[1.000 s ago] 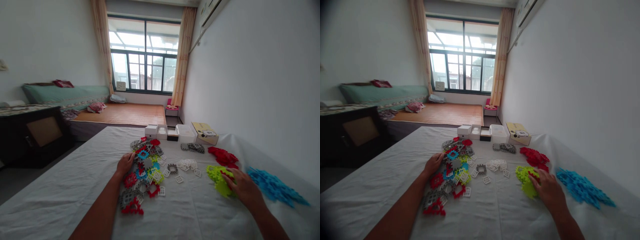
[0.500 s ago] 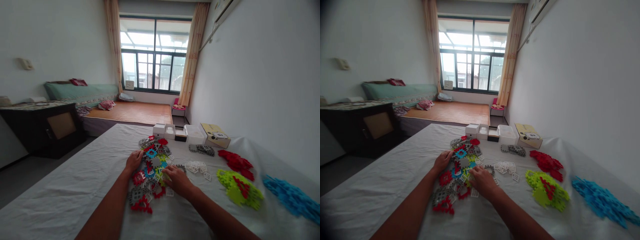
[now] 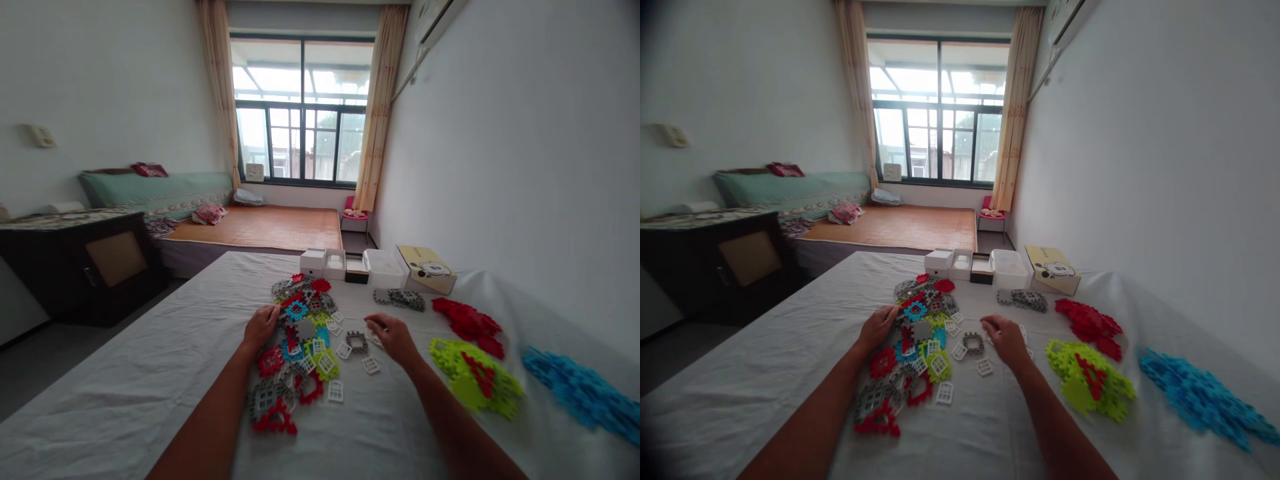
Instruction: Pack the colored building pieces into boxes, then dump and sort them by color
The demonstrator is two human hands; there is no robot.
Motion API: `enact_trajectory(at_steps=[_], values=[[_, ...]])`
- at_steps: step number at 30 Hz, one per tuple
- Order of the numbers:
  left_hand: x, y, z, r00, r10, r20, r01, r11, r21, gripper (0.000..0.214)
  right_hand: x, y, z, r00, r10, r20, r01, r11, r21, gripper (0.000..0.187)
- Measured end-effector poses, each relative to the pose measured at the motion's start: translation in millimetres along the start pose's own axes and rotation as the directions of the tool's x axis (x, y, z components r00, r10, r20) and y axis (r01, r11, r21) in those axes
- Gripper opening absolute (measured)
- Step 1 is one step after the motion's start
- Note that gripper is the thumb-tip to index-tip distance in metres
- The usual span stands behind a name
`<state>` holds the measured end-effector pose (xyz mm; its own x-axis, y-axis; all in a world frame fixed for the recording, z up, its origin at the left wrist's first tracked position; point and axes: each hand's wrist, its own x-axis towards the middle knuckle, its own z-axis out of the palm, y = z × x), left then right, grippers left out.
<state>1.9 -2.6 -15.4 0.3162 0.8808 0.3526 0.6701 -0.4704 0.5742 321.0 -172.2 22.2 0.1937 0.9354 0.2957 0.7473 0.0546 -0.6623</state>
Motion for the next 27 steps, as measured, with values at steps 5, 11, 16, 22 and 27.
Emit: enact_trajectory(at_steps=[5, 11, 16, 22, 27], values=[[1, -1, 1.1, 1.000, 0.001, -0.003, -0.001, 1.000, -0.002, 0.045, 8, 40, -20, 0.989, 0.007, -0.150, -0.057, 0.943, -0.329, 0.025], [1, 0, 0.9, 1.000, 0.010, -0.010, -0.010, 1.000, -0.012, 0.043, -3, 12, 5, 0.963, -0.201, 0.178, 0.244, 0.932, -0.267, 0.039], [0, 2, -0.4, 1.000, -0.006, -0.007, 0.006, 1.000, -0.008, 0.043, -8, 1, 13, 0.937, -0.188, 0.296, 0.265, 0.932, -0.247, 0.048], [1, 3, -1.5, 1.000, -0.010, -0.005, 0.010, 1.000, -0.009, 0.041, -11, -6, 11, 0.963, -0.210, 0.168, 0.254, 0.915, -0.313, 0.048], [1, 1, 0.1, 1.000, 0.010, -0.015, -0.010, 1.000, -0.002, 0.041, 12, 0, -9, 0.992, -0.113, 0.060, 0.127, 0.910, -0.394, 0.041]])
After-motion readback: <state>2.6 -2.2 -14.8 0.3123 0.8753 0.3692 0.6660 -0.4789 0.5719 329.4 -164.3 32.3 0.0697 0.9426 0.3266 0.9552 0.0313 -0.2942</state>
